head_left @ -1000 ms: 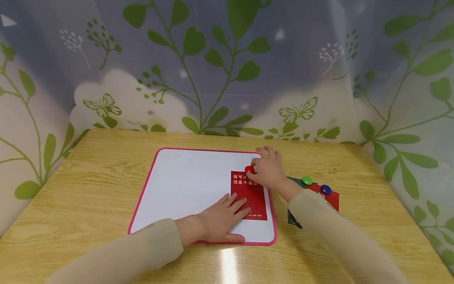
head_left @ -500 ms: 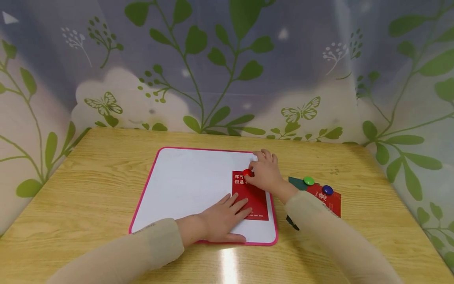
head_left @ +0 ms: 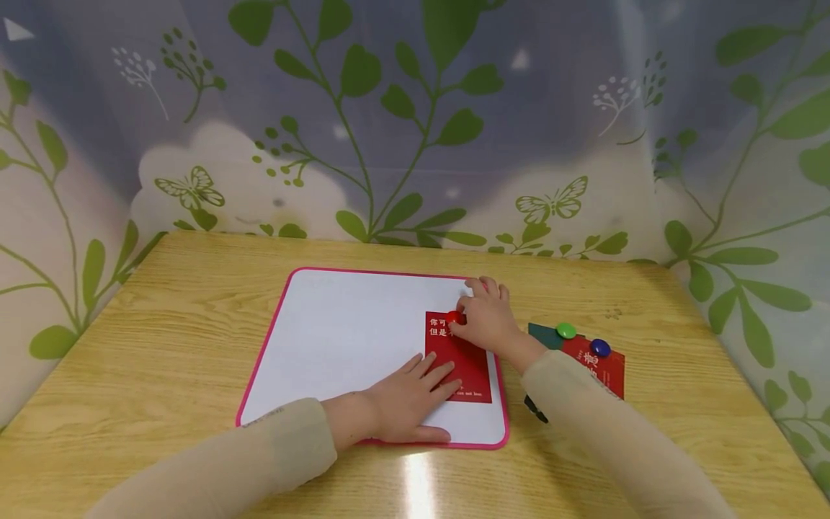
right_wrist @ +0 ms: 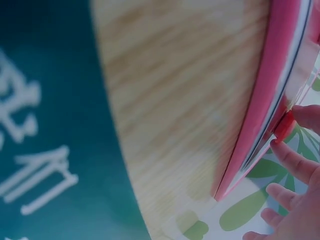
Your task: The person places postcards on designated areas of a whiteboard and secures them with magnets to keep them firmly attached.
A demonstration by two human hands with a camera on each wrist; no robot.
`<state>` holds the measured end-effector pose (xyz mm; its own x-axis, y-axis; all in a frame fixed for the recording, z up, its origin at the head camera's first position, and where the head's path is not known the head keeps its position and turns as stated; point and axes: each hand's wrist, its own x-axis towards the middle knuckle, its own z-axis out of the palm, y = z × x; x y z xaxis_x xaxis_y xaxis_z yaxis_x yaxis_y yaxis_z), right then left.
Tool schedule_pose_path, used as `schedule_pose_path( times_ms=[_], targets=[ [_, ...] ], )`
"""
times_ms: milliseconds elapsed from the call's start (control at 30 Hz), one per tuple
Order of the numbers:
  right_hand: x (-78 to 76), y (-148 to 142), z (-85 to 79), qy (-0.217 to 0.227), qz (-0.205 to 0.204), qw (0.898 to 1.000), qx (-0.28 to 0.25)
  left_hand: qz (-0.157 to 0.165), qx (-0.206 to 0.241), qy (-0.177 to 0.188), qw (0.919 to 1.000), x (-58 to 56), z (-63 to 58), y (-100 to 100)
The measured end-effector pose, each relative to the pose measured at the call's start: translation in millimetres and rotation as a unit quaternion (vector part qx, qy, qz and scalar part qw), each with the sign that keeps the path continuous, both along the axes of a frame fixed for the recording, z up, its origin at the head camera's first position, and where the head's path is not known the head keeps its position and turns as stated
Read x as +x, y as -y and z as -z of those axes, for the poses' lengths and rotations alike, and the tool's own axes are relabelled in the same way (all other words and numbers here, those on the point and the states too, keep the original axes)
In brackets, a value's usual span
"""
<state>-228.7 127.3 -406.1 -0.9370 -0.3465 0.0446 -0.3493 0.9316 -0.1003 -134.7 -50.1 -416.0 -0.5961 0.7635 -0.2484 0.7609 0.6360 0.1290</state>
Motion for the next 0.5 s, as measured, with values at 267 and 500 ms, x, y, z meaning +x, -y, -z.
schedule_pose_path(
  times_ms=[267,500],
  targets=[
    [2.5,-7,-3.3,0.019,0.001,1.000,-0.017,-0.019,0.004,-0.004,0.9998,-1.1,-6.1,7],
    [6.8,-26,-7.2,0.019,0.007,0.999,-0.034,-0.072,0.022,0.006,0.9972,-7.8,-12.9,27]
  ],
)
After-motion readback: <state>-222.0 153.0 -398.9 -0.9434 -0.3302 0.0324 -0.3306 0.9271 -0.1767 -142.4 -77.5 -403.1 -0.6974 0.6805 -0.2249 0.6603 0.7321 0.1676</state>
